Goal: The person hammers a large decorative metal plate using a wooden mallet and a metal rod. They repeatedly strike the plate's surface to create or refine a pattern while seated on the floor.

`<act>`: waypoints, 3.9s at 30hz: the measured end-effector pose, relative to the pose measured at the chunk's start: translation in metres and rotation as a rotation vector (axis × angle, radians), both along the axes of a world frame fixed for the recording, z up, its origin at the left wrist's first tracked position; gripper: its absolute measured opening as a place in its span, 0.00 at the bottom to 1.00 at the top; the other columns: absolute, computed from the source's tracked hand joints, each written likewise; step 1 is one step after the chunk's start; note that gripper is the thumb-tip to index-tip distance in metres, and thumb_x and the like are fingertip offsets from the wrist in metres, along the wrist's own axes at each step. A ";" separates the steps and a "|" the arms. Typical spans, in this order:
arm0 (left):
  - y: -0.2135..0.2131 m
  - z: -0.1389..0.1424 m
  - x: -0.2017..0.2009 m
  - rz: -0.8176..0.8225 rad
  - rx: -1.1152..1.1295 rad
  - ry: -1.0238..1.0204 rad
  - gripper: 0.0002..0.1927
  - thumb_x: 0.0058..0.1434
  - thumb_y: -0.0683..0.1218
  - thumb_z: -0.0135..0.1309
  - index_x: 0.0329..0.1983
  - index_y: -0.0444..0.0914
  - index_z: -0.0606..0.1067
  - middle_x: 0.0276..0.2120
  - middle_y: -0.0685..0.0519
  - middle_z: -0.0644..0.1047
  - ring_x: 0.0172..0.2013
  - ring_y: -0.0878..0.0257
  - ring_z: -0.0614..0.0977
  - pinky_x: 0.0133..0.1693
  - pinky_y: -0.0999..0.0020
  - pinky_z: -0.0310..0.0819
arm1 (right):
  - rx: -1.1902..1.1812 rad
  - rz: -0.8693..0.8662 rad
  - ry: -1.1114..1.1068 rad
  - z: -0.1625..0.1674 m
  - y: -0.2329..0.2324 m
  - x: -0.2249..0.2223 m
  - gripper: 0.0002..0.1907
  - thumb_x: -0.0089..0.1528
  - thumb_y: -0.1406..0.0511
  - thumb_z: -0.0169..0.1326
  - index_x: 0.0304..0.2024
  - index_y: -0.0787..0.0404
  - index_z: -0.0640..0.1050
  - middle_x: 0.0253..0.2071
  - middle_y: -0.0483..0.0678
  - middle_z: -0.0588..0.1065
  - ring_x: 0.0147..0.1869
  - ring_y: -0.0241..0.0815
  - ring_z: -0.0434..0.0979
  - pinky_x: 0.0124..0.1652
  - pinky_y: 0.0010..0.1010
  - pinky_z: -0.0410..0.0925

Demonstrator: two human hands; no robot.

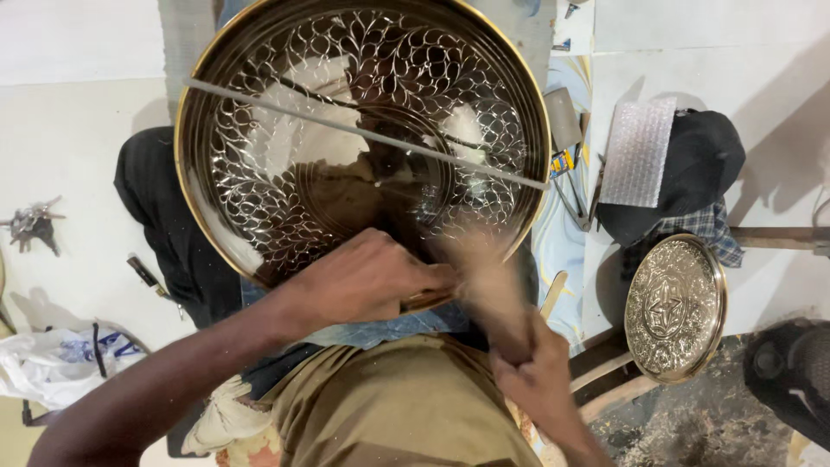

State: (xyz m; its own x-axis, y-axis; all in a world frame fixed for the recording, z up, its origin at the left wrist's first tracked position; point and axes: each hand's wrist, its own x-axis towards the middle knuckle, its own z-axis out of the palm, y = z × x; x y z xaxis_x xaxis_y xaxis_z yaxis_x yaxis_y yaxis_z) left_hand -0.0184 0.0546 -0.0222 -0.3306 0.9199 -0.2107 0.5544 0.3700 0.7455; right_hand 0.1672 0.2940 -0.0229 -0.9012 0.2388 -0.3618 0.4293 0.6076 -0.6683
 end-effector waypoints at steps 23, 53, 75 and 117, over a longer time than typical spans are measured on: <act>0.011 0.005 0.078 1.333 0.822 -0.473 0.14 0.60 0.27 0.53 0.48 0.29 0.75 0.39 0.50 0.81 0.43 0.66 0.84 0.48 0.71 0.84 | -0.213 -0.040 0.011 0.009 -0.012 -0.052 0.14 0.50 0.71 0.66 0.35 0.65 0.76 0.24 0.46 0.75 0.28 0.34 0.71 0.28 0.28 0.67; 0.019 -0.020 0.089 1.193 0.535 -0.110 0.20 0.54 0.27 0.47 0.49 0.31 0.76 0.39 0.44 0.84 0.42 0.60 0.88 0.48 0.67 0.83 | 0.224 0.967 0.094 0.112 -0.020 -0.184 0.20 0.45 0.71 0.57 0.39 0.65 0.67 0.20 0.52 0.70 0.21 0.53 0.73 0.23 0.45 0.66; -0.006 -0.003 0.018 0.362 0.440 0.069 0.27 0.45 0.35 0.53 0.51 0.43 0.76 0.34 0.44 0.82 0.29 0.48 0.84 0.35 0.54 0.78 | 0.069 0.334 -0.028 0.049 0.026 -0.058 0.21 0.47 0.72 0.63 0.41 0.69 0.73 0.22 0.57 0.77 0.23 0.48 0.80 0.24 0.38 0.70; 0.011 0.007 -0.022 -0.161 0.109 0.039 0.35 0.51 0.31 0.49 0.57 0.54 0.78 0.14 0.46 0.72 0.15 0.52 0.74 0.21 0.52 0.66 | 0.161 -0.163 0.254 -0.023 -0.020 0.035 0.16 0.51 0.70 0.66 0.39 0.69 0.76 0.26 0.53 0.77 0.27 0.37 0.78 0.31 0.30 0.71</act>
